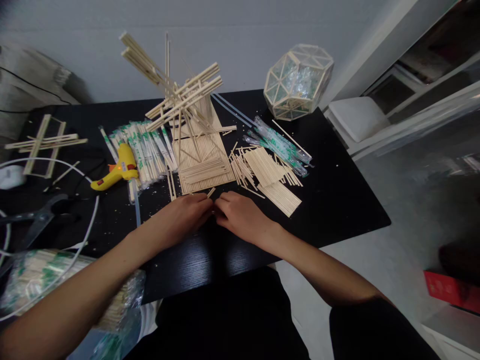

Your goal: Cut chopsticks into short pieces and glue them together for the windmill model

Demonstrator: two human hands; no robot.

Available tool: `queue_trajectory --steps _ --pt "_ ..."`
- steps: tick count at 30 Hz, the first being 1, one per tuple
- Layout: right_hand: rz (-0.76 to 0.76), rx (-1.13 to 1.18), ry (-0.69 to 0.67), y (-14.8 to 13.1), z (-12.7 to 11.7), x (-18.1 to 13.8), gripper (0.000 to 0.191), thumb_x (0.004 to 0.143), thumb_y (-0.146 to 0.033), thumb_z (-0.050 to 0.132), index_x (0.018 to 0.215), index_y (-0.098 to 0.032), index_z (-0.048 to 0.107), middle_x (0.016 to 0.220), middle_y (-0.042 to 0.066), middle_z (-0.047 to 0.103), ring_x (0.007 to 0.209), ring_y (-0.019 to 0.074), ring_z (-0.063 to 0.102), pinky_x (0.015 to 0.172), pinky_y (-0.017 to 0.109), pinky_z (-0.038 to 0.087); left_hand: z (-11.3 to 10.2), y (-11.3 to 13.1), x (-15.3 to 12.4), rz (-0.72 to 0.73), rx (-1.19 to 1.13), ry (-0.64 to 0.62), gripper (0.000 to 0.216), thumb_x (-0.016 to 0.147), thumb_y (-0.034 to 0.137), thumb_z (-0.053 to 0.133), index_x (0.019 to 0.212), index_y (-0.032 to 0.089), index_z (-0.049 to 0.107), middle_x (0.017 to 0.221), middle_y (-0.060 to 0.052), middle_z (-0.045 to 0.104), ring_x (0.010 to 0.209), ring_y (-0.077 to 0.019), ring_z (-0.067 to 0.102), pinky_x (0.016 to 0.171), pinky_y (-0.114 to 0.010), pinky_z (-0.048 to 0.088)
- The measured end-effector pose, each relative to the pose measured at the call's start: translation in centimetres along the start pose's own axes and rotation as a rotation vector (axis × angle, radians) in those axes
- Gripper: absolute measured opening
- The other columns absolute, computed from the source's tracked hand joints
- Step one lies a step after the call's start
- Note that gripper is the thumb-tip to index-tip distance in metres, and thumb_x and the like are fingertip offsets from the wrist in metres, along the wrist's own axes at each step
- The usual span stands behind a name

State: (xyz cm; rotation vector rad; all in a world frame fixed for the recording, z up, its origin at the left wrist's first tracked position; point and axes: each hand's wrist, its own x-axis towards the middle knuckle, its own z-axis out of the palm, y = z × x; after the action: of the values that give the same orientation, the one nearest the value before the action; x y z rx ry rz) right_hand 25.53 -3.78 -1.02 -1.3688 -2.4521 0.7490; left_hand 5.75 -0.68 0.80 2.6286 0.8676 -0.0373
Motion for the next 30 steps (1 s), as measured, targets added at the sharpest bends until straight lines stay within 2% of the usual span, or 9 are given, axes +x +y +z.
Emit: queue_trajectory --steps 18,30 --pt "-0.009 -0.017 0.005 0.0 0.1 -0.1 0.005 0.092 -0.011 0.066 0.088 -0.014 0.066 0.091 0.007 0.066 0.087 0.0209 0.061 0.08 0.034 0.049 0.0 0.1 0.0 0.029 0.038 0.018 0.014 0.095 0.004 0.053 0.087 0.012 0.062 0.086 -0.006 0.064 0.073 -0.0177 0.062 0.065 -0.03 0.048" --pt "0.082 0.048 -0.008 1.1 -1.7 -1.6 0.01 0.089 -0.009 0.069 0.084 -0.017 0.068 0.087 0.003 0.065 0.08 0.0164 0.062 0.075 0.029 0.048 -0.2 0.2 -0.1 -0.006 0.045 0.001 0.015 0.099 0.009 0.05 0.091 0.013 0.062 0.089 -0.007 0.063 0.074 -0.0178 0.062 0.065 -0.03 0.046"
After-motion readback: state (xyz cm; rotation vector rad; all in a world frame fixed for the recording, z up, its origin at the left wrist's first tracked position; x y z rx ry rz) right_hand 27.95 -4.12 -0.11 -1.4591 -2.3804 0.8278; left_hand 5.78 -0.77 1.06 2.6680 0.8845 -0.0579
